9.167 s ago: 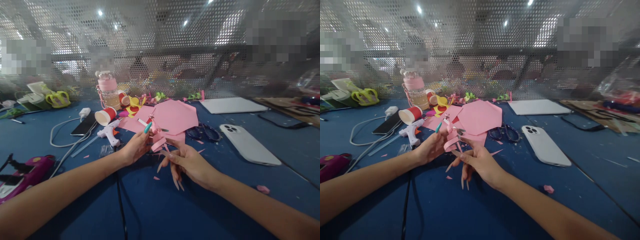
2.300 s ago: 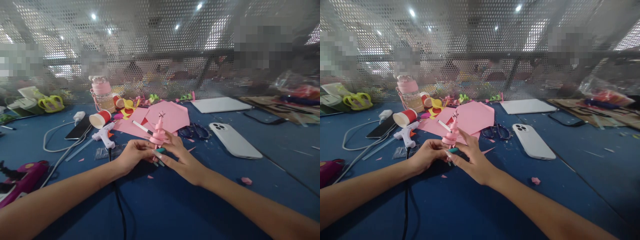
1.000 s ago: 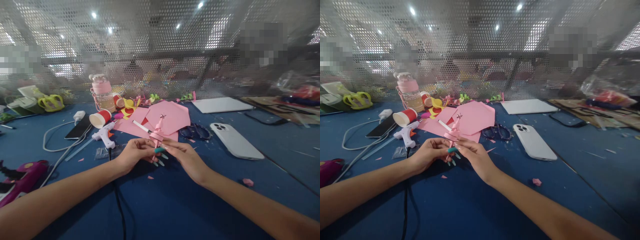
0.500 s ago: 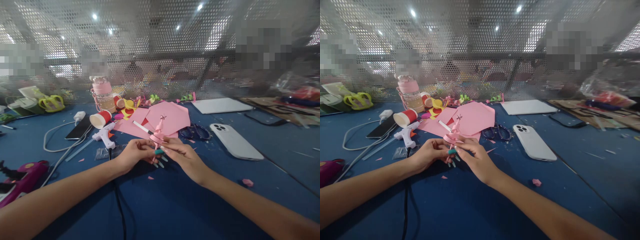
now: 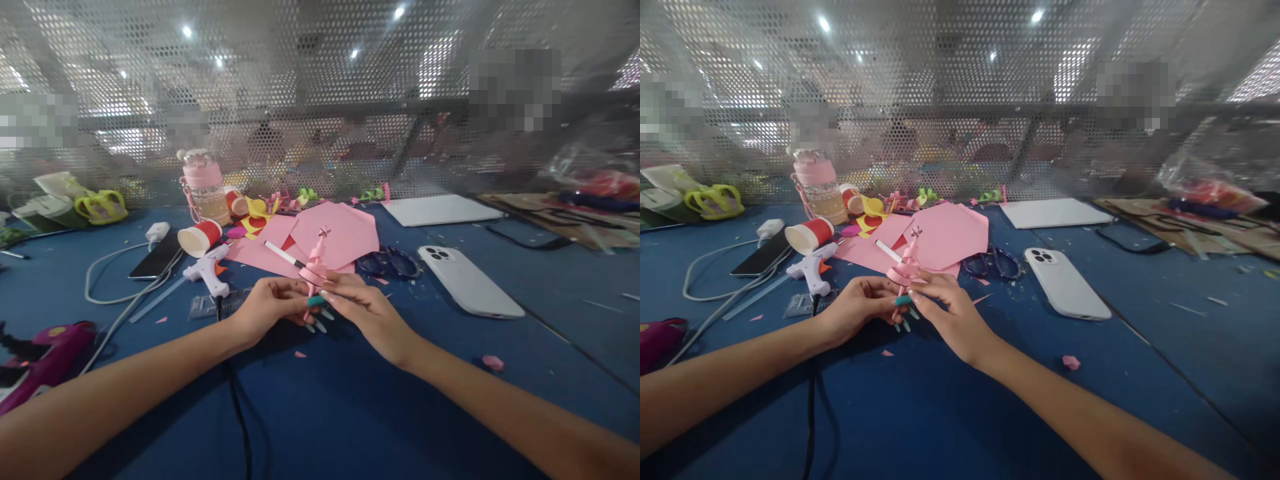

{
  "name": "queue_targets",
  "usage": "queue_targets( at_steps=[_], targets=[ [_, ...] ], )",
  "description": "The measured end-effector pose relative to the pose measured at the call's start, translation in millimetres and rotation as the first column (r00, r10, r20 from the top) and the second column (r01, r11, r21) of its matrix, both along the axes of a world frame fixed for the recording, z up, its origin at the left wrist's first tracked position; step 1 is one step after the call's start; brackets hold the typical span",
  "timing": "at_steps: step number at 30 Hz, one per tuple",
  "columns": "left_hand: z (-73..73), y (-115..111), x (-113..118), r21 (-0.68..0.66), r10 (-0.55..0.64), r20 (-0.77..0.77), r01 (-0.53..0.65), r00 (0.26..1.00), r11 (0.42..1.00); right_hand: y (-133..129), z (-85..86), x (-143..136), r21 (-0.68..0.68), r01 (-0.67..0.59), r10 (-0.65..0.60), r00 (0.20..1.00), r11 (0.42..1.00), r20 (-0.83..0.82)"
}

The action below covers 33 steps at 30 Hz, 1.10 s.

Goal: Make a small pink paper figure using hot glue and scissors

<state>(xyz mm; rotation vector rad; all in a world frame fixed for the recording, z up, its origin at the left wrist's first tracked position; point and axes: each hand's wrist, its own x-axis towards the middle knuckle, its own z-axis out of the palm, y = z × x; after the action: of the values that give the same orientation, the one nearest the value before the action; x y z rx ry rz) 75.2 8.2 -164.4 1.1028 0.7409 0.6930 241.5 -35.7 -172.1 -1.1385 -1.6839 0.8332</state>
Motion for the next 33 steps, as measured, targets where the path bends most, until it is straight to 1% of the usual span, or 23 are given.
queue_targets(
  at_steps=[5,7,8,10,12,13,15,18,21,25,29,33],
  targets=[
    [1.1,-0.3,-0.1,0.014,-0.016,0.006,0.016,1.0,1.0,-1.1,0.6,-0.4,-0.027,0.021,-0.021,1.0,0.999,0.004],
    [1.0,-0.4,-0.5,0.022,-0.022,0.007,0.022,1.0,1.0,-1.2,1.0,-1.1,-0.042,0.005,-0.006,0.999,0.999,-0.039],
    [0.7,-0.4,-0.8,0.021,-0.023,0.009,0.023,1.0,1.0,-0.8,1.1,-1.4,-0.062,-0.015,0.009,0.996,0.998,-0.092],
    [-0.2,-0.2,-1.4,0.016,-0.028,0.022,0.027,0.999,1.0,0.6,1.7,-1.6,-0.106,-0.073,0.043,0.963,0.992,-0.266],
    [-1.1,0.2,-2.0,0.017,-0.048,0.034,0.047,0.998,0.999,2.6,3.3,-1.2,-0.139,-0.138,0.061,0.888,0.981,-0.457],
    [-1.4,0.4,-2.2,0.019,-0.062,0.035,0.062,0.997,0.998,3.5,4.7,-0.8,-0.15,-0.169,0.067,0.85,0.974,-0.522],
    [-1.4,0.7,-2.6,0.025,-0.094,0.029,0.093,0.995,0.995,4.6,8.3,-0.1,-0.167,-0.218,0.082,0.808,0.962,-0.583],
    [-0.2,0.4,-2.9,0.029,-0.141,0.011,0.141,0.99,0.99,4.9,13.5,0.1,-0.165,-0.25,0.113,0.809,0.954,-0.576],
    [1.7,-0.5,-2.7,0.028,-0.176,-0.005,0.176,0.984,0.984,5.1,14.5,-0.9,-0.171,-0.22,0.088,0.822,0.96,-0.563],
    [3.8,-2.5,-1.6,0.043,-0.182,-0.039,0.183,0.983,0.982,6.0,10.4,-1.9,-0.172,-0.162,0.034,0.816,0.972,-0.577],
    [3.8,-4.4,0.4,0.068,-0.155,-0.068,0.159,0.986,0.985,6.5,6.7,-2.3,-0.113,-0.101,0.018,0.817,0.988,-0.577],
    [1.9,-5.4,2.0,0.111,-0.153,-0.089,0.163,0.984,0.98,7.4,4.2,-3.5,-0.077,0.004,-0.051,0.789,0.997,-0.613]
  ],
)
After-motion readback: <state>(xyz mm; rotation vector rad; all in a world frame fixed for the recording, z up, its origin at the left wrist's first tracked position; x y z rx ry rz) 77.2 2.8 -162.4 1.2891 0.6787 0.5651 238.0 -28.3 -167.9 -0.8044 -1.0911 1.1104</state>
